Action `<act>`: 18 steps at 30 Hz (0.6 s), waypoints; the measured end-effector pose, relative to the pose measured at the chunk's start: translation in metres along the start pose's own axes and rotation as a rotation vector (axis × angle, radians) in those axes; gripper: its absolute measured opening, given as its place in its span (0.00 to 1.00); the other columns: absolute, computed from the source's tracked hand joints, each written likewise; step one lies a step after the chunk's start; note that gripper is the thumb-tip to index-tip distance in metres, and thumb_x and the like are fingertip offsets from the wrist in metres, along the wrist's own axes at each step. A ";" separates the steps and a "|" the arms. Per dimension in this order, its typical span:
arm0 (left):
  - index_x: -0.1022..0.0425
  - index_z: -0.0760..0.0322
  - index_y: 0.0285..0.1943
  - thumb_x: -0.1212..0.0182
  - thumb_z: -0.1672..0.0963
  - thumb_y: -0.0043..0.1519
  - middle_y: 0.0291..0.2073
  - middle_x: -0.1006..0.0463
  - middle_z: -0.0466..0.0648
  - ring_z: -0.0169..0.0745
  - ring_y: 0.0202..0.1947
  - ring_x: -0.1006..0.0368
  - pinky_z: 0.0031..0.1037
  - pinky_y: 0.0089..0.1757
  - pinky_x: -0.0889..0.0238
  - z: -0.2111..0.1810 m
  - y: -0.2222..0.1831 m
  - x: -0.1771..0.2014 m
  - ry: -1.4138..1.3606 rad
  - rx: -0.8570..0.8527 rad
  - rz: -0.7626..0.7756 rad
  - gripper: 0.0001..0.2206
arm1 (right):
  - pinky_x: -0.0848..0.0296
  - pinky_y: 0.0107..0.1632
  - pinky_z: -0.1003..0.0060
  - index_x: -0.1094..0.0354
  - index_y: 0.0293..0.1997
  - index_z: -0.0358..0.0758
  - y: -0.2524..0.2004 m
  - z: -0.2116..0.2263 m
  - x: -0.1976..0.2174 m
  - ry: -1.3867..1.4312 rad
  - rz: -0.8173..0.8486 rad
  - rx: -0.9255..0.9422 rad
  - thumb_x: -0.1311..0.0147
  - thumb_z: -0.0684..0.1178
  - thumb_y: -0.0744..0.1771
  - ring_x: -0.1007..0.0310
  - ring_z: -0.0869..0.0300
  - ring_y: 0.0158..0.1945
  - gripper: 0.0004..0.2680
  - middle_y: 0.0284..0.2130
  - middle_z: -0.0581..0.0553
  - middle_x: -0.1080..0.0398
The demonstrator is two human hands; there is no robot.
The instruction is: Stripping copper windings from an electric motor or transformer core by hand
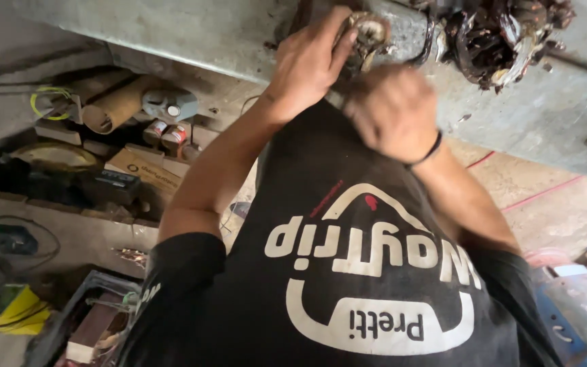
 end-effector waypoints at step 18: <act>0.33 0.59 0.54 0.52 0.49 0.72 0.34 0.19 0.45 0.28 0.21 0.34 0.19 0.24 0.38 -0.032 0.007 0.046 -0.813 0.146 -0.068 0.12 | 0.27 0.46 0.55 0.23 0.51 0.33 0.034 -0.047 0.033 -0.162 -0.080 -0.076 0.39 0.50 0.74 0.26 0.47 0.46 0.09 0.47 0.39 0.26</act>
Point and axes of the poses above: each hand's wrist, its own y-axis towards the middle knuckle, its own x-axis out of the back of the hand, z = x × y, the point moved 2 cm from there along y, towards the middle knuckle
